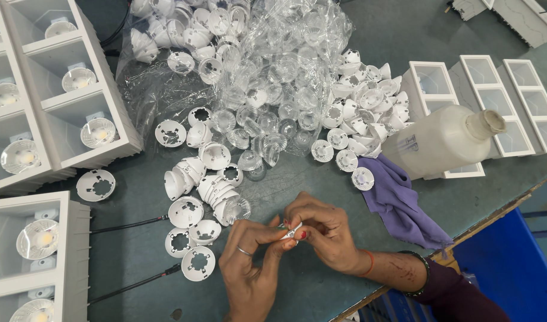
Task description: The person picks clear plastic bulb covers and white plastic diffuser rings from the workbench, presses each ring onto a cover to snap them together, and places the assembled bulb units into white compartmented trays on the table.
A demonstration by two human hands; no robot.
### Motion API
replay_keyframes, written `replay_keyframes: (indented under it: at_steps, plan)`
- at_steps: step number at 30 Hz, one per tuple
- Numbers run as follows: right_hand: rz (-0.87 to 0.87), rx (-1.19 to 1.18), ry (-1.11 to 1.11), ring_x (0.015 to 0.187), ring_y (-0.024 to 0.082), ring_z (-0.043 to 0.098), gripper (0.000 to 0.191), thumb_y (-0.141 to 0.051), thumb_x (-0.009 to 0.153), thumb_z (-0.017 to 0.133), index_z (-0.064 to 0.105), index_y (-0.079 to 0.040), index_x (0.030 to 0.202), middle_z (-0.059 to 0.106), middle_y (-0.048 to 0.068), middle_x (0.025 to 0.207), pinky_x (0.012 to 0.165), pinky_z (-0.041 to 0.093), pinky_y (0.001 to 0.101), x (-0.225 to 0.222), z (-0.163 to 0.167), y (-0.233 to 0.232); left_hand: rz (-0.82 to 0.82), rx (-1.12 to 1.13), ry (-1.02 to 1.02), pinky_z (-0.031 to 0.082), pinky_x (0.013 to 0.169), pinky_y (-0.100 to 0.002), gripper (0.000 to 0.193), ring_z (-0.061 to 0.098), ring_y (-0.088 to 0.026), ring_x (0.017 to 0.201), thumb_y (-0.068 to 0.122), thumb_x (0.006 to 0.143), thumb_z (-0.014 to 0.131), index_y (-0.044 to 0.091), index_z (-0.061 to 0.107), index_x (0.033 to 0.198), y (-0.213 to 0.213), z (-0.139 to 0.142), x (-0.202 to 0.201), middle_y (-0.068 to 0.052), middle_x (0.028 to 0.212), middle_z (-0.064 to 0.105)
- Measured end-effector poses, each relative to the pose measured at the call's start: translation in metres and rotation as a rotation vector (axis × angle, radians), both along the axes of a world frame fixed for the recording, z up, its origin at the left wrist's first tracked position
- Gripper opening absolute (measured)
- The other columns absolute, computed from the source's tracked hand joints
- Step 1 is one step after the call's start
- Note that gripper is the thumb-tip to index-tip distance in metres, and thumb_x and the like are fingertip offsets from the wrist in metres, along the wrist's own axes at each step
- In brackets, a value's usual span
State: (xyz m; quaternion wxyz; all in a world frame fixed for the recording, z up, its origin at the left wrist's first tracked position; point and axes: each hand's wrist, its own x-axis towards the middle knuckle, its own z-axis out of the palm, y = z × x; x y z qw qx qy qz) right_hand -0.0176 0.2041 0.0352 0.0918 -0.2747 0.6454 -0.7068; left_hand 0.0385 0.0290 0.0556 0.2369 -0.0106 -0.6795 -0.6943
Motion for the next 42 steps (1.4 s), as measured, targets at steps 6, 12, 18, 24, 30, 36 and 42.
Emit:
replay_keyframes:
  at_steps: [6, 12, 18, 24, 30, 36, 42]
  plan:
    - [-0.045, 0.001, -0.073, 0.101, 0.020, 0.063, 0.015, -0.010, 0.098, 0.072, 0.073, 0.004, 0.103, 0.066, 0.012, 0.107, 0.091, 0.053, 0.0326, -0.005, 0.001, -0.001, -0.022, -0.001, 0.057, 0.065, 0.100, -0.039, 0.019, 0.069, -0.014, 0.086, -0.001, 0.084, 0.083, 0.002, 0.075, 0.101, -0.001, -0.014, -0.006, -0.005, 0.091, 0.071]
    - [-0.227, 0.189, 0.393, 0.103, 0.019, 0.070, 0.015, -0.005, 0.089, 0.081, 0.073, 0.000, 0.101, 0.070, 0.010, 0.112, 0.090, 0.056, 0.0317, -0.016, 0.006, -0.005, -0.333, 0.795, -0.460, 0.065, 0.084, -0.035, 0.035, 0.074, -0.020, 0.100, 0.006, 0.093, 0.063, 0.000, 0.059, 0.127, -0.001, -0.026, -0.018, -0.013, 0.113, 0.075]
    - [-0.138, 0.336, 0.440, 0.119, 0.024, 0.066, 0.024, -0.007, 0.087, 0.082, 0.070, -0.005, 0.108, 0.065, 0.013, 0.129, 0.099, 0.055, 0.0343, -0.023, 0.023, -0.008, -0.347, 0.649, -0.411, 0.064, 0.084, -0.032, 0.045, 0.074, -0.017, 0.098, 0.009, 0.094, 0.065, -0.001, 0.060, 0.138, -0.011, -0.035, -0.022, -0.012, 0.113, 0.072]
    - [0.058, 0.269, 0.169, 0.134, 0.026, 0.061, 0.044, -0.005, 0.091, 0.078, 0.065, -0.002, 0.133, 0.058, 0.015, 0.145, 0.111, 0.056, 0.0375, -0.034, 0.029, -0.009, -0.293, 0.346, -0.514, 0.063, 0.073, -0.030, 0.043, 0.074, -0.015, 0.083, 0.013, 0.094, 0.068, 0.005, 0.069, 0.137, -0.023, -0.027, -0.026, -0.013, 0.101, 0.075]
    - [0.083, 0.096, -0.139, 0.131, 0.023, 0.061, 0.041, 0.004, 0.094, 0.072, 0.066, 0.002, 0.134, 0.056, 0.015, 0.142, 0.108, 0.056, 0.0374, -0.036, 0.014, -0.003, -0.099, -0.292, -0.095, 0.064, 0.068, -0.029, 0.061, 0.074, -0.020, 0.091, 0.015, 0.076, 0.086, 0.002, 0.063, 0.131, -0.028, 0.002, -0.019, -0.012, 0.109, 0.067]
    - [0.107, 0.100, -0.172, 0.124, 0.021, 0.063, 0.042, 0.005, 0.090, 0.074, 0.066, 0.002, 0.132, 0.058, 0.016, 0.138, 0.106, 0.058, 0.0355, -0.036, 0.006, -0.002, -0.066, -0.316, -0.063, 0.067, 0.071, -0.030, 0.049, 0.078, -0.021, 0.092, 0.013, 0.077, 0.087, 0.009, 0.071, 0.123, -0.022, 0.011, -0.019, -0.009, 0.115, 0.071]
    - [0.113, 0.129, -0.129, 0.125, 0.023, 0.064, 0.040, 0.004, 0.092, 0.074, 0.067, 0.004, 0.132, 0.061, 0.018, 0.140, 0.106, 0.058, 0.0364, -0.033, 0.014, 0.000, -0.016, -0.338, -0.003, 0.063, 0.076, -0.033, 0.048, 0.076, -0.023, 0.098, 0.008, 0.076, 0.086, 0.007, 0.073, 0.123, -0.020, 0.006, -0.013, -0.010, 0.114, 0.073]
